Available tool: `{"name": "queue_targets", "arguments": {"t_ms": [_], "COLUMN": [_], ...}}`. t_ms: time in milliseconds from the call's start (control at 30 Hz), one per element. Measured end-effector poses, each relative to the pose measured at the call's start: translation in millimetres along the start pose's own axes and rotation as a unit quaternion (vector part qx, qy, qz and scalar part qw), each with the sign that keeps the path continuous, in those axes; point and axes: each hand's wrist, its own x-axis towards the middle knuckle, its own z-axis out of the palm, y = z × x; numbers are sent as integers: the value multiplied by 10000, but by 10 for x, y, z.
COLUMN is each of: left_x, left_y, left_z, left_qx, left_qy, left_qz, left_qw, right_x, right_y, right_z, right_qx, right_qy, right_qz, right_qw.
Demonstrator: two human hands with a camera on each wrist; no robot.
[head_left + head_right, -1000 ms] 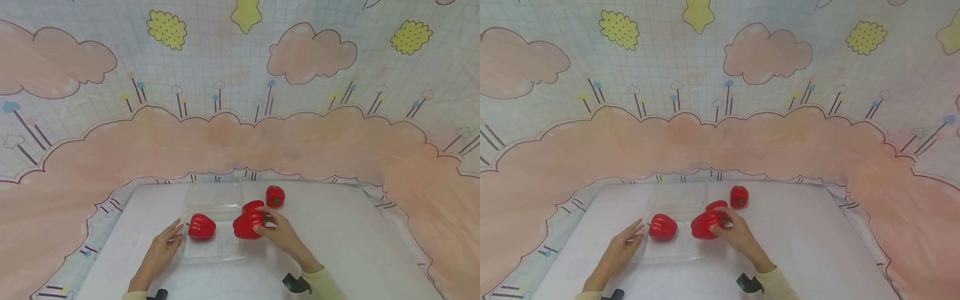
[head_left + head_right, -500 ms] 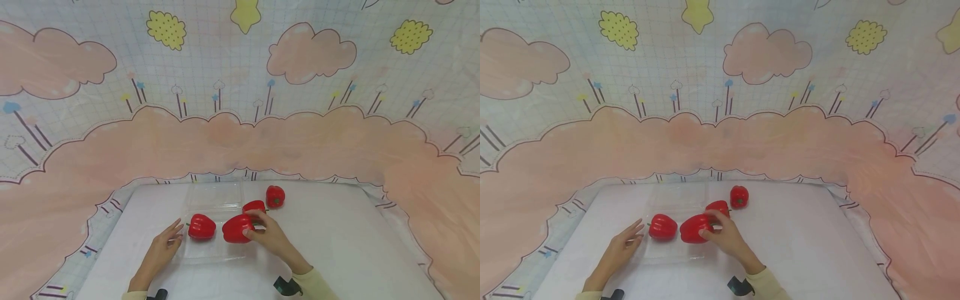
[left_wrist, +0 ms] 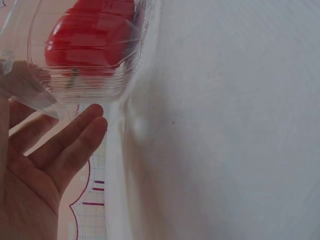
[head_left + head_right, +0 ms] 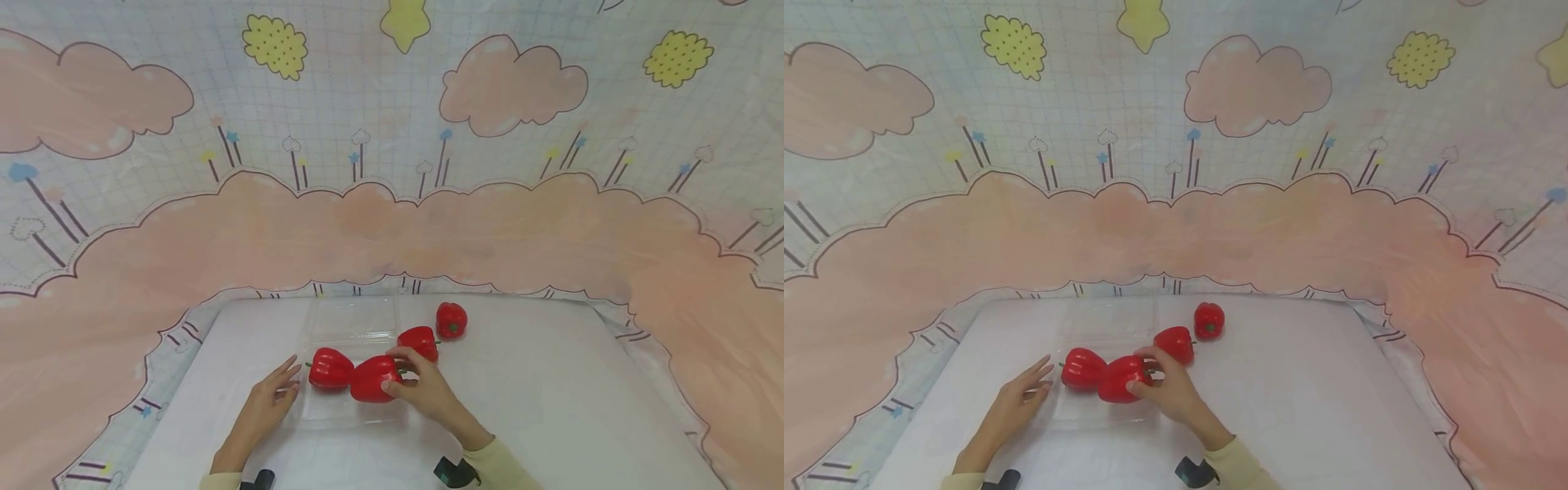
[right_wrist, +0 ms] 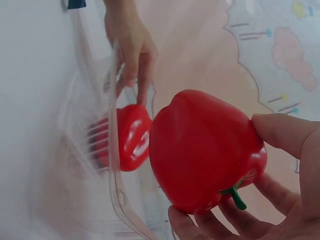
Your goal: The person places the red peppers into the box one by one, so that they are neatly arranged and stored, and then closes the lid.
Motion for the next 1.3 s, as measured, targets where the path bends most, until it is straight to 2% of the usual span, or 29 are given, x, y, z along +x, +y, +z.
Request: {"name": "queue_targets", "arguments": {"t_ms": [167, 667, 933, 1300], "left_x": [5, 3, 11, 6], "left_y": [-3, -15, -5, 8], "left_z": [4, 21, 29, 24], "left_qx": [34, 60, 112, 101], "left_qy": [-1, 85, 109, 90], "left_qz": [-15, 22, -9, -10], "left_qw": [10000, 9999, 9999, 9999], "right_x": [28, 153, 227, 274], "right_y": [12, 16, 18, 54], "right_z": [98, 358, 535, 692], "right_qx": [91, 156, -9, -207], "right_qy": [-80, -189, -283, -460], "right_qz": [-46, 158, 320, 243], "right_qw": [9999, 9996, 9991, 9984]}}
